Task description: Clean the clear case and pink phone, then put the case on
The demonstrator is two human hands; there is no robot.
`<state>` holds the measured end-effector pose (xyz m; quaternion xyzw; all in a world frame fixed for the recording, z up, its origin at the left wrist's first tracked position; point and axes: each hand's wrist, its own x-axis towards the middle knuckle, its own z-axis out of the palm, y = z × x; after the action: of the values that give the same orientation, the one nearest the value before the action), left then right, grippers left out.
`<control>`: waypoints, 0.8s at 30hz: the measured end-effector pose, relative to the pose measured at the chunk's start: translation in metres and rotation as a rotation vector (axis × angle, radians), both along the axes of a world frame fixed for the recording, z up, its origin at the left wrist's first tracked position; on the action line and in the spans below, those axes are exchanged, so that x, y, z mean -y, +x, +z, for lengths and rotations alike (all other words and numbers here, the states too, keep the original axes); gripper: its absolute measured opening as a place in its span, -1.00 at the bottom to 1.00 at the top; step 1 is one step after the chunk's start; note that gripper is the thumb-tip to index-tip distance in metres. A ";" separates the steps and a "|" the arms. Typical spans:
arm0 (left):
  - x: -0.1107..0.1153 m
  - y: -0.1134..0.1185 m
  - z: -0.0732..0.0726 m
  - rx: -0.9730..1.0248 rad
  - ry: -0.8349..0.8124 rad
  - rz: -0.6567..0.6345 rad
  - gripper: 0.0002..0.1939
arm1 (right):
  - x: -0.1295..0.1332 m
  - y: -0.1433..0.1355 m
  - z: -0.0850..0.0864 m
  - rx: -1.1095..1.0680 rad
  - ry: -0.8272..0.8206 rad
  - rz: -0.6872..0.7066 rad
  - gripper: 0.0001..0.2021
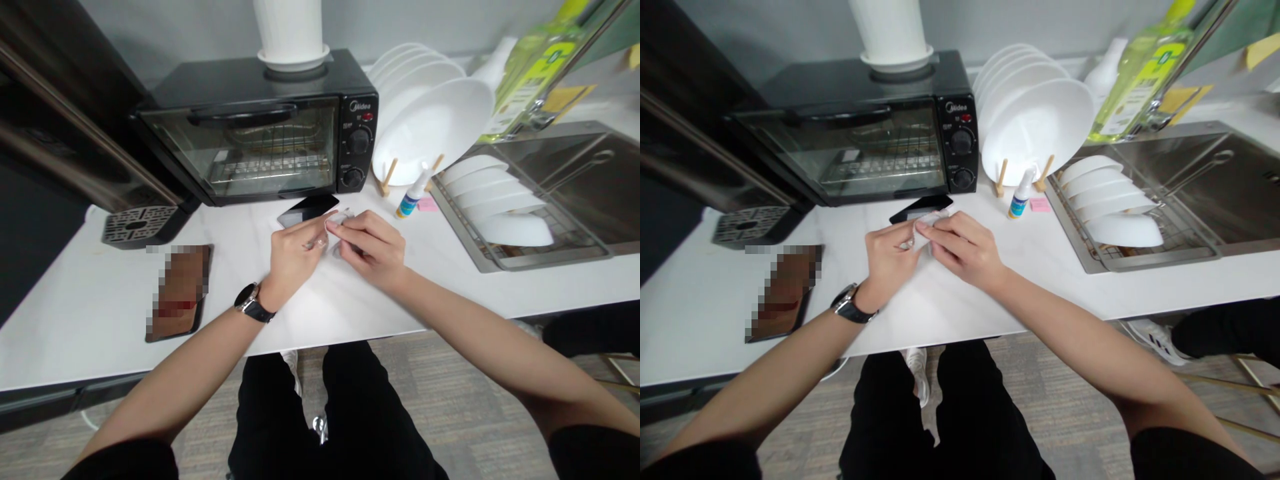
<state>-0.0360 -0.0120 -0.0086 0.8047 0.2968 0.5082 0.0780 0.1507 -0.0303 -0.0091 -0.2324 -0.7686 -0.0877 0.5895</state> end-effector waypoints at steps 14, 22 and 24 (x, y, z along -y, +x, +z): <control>-0.002 0.001 0.000 0.004 0.021 0.031 -0.78 | 0.001 0.003 -0.003 -0.123 -0.144 -0.118 -0.60; 0.004 -0.001 0.001 -0.043 -0.056 0.005 -0.57 | 0.008 -0.004 0.003 0.031 -0.028 0.095 -0.48; 0.006 -0.002 0.002 -0.058 -0.067 -0.004 -0.55 | 0.008 -0.005 0.004 0.038 -0.027 0.114 -0.47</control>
<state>-0.0378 -0.0176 -0.0063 0.8165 0.3143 0.4744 0.0972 0.1459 -0.0388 -0.0051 -0.1945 -0.7927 -0.0478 0.5758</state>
